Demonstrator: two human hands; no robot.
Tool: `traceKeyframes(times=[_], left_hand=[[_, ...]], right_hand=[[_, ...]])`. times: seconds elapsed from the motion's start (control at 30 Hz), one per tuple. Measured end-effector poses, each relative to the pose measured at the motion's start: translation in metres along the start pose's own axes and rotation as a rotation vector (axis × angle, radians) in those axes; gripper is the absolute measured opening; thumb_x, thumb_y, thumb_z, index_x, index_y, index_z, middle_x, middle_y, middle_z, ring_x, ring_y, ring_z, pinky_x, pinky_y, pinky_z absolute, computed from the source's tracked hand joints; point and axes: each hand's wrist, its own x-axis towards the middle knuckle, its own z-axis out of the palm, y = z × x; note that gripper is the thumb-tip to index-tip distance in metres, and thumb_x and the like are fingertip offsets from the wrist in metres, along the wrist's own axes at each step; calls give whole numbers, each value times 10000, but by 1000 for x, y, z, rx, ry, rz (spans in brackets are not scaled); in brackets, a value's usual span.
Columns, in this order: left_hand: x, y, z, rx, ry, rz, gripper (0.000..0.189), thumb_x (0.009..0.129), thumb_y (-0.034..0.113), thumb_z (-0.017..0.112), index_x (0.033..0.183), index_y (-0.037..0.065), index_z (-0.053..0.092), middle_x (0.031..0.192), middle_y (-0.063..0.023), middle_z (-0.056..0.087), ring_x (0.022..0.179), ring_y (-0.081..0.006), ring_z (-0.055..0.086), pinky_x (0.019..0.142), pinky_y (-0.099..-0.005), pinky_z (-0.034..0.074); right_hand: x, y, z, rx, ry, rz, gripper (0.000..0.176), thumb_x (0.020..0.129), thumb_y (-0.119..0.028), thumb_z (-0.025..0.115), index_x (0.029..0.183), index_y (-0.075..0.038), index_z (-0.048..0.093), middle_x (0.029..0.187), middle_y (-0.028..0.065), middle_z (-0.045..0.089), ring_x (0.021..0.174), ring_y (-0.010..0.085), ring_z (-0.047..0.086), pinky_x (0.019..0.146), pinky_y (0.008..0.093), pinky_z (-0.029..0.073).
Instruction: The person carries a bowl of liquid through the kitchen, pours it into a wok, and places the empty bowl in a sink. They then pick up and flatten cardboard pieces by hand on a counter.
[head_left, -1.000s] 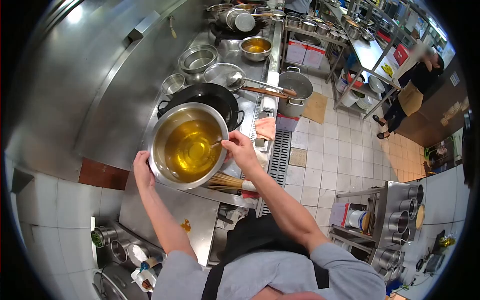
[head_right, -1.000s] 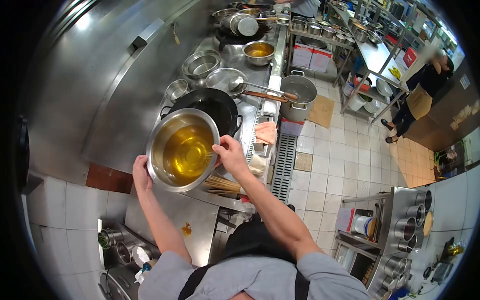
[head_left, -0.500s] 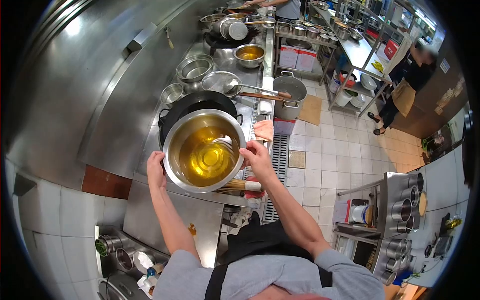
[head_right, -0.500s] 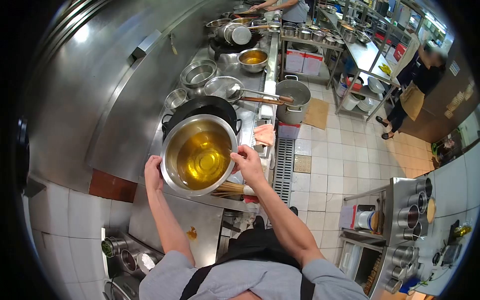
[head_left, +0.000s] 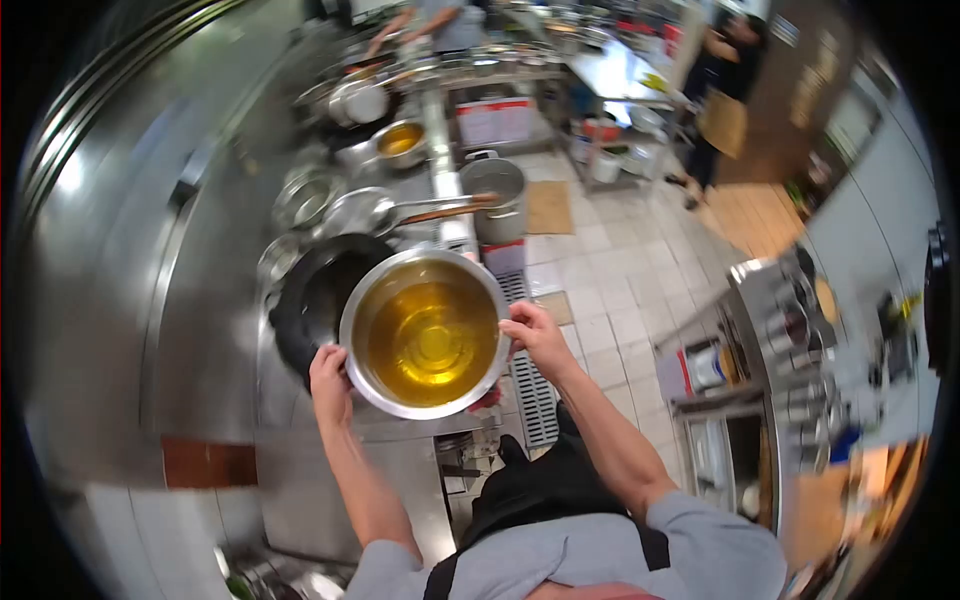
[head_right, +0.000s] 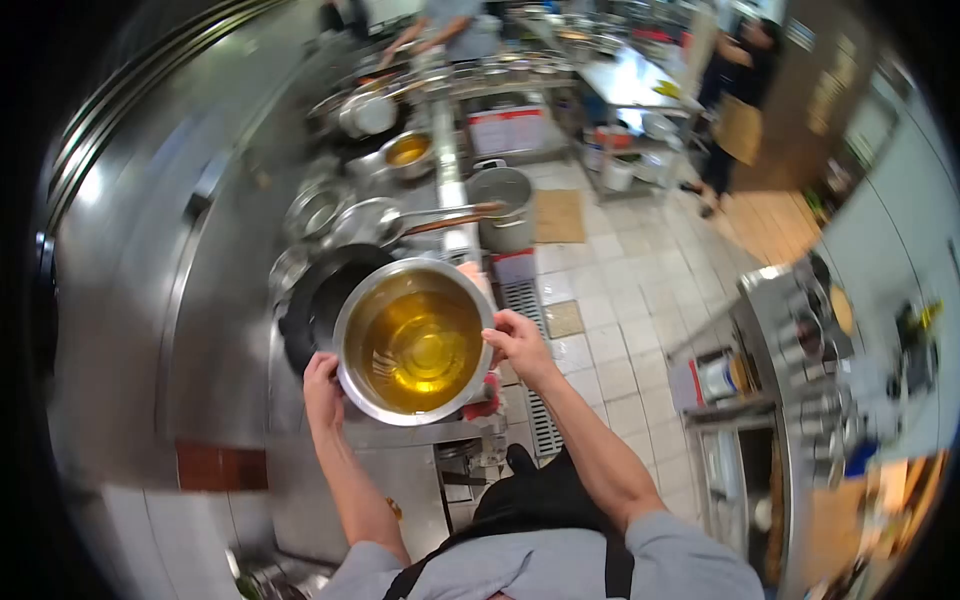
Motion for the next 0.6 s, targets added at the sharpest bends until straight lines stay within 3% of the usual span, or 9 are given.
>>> traceKeyframes(times=[0.33,0.5,0.6], left_hand=[[7,-60,130,-2,-329,-81,107,948,126,594,841,124,600,636,86,492,509,-23,418,457,-194,290],[-16,-72,250,-30,-550,-165,88,968,101,557,893,69,590,690,57,515,527,-38,435,466,-196,323],[-14,-87,308,-29,-640,-93,100,944,34,552,857,51,598,692,40,540,528,-36,452,438,-190,322]], right_hand=[[-80,-37,-127,-92,301,-48,100,928,-109,657,932,-11,637,745,28,631,616,125,637,539,281,558],[-130,-67,-202,6,491,-119,103,927,-82,641,948,14,613,754,42,630,606,124,632,509,275,539],[-155,-83,-236,-25,574,-123,108,940,-123,645,986,-27,633,795,33,663,624,118,641,531,265,539]])
